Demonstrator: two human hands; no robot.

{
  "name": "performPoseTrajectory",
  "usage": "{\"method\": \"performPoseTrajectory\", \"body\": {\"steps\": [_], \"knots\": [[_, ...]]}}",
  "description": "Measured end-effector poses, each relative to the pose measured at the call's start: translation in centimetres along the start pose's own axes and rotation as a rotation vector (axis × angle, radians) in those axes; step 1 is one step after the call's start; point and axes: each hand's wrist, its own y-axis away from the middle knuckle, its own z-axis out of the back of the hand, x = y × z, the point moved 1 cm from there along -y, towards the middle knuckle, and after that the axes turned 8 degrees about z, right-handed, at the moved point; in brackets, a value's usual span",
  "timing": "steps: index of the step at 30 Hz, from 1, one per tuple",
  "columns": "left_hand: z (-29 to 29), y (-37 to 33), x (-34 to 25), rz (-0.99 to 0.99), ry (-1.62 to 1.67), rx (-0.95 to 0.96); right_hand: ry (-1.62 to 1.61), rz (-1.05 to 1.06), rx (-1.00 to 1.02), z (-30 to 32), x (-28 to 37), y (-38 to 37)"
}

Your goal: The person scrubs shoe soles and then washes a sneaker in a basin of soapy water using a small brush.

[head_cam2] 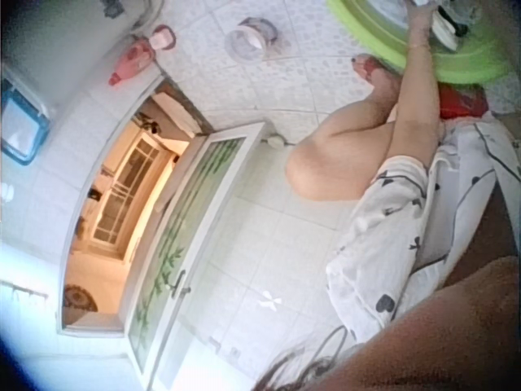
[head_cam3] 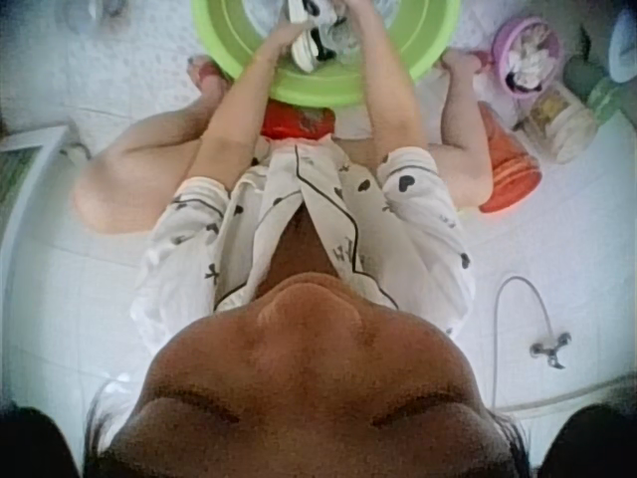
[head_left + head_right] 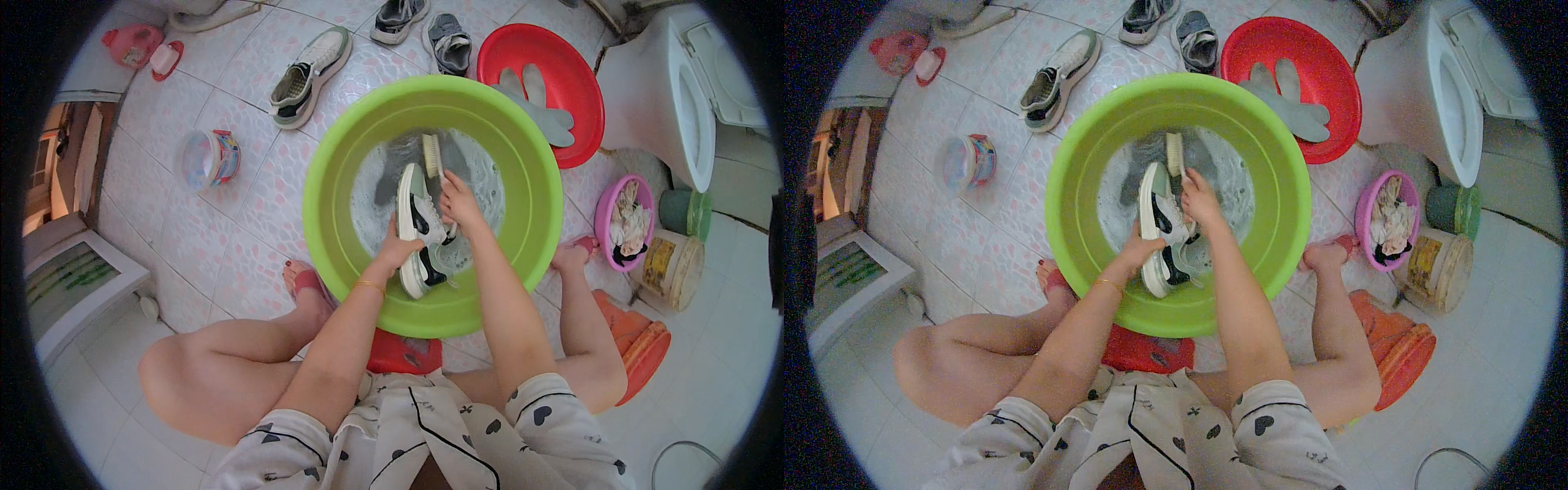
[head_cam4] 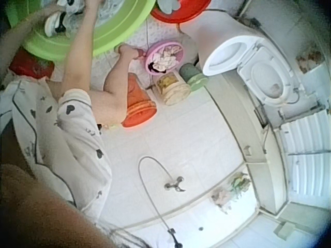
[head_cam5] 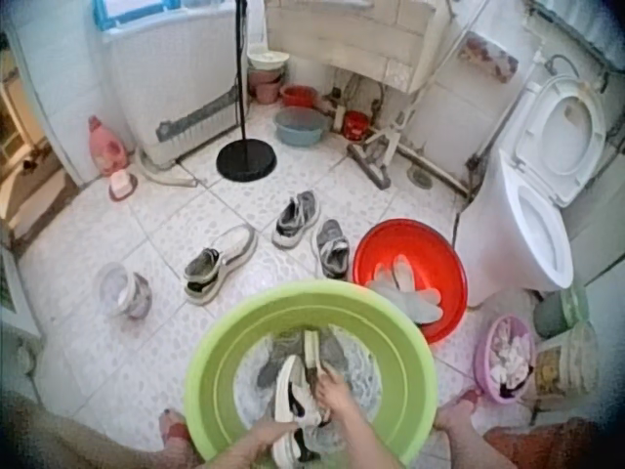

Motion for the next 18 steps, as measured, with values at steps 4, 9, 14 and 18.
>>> {"method": "performPoseTrajectory", "body": {"steps": [4, 9, 14, 18], "knots": [[-0.3, -0.1, 0.0, -0.009, 0.103, 0.03, -0.401, -0.117, -0.08, 1.8, -3.5, 2.9], [-0.1, -0.2, 0.0, -0.048, 0.119, 0.055, -0.176, -0.047, -0.167, 2.9, -7.4, 2.5], [-0.5, 0.3, -0.3, -0.002, 0.071, 0.026, 0.171, 0.038, -0.346, 3.6, -10.8, 1.9], [-0.6, 0.7, -0.4, -0.05, 0.101, 0.0, 0.275, 0.028, -0.374, 3.5, -11.2, 1.7]]}}
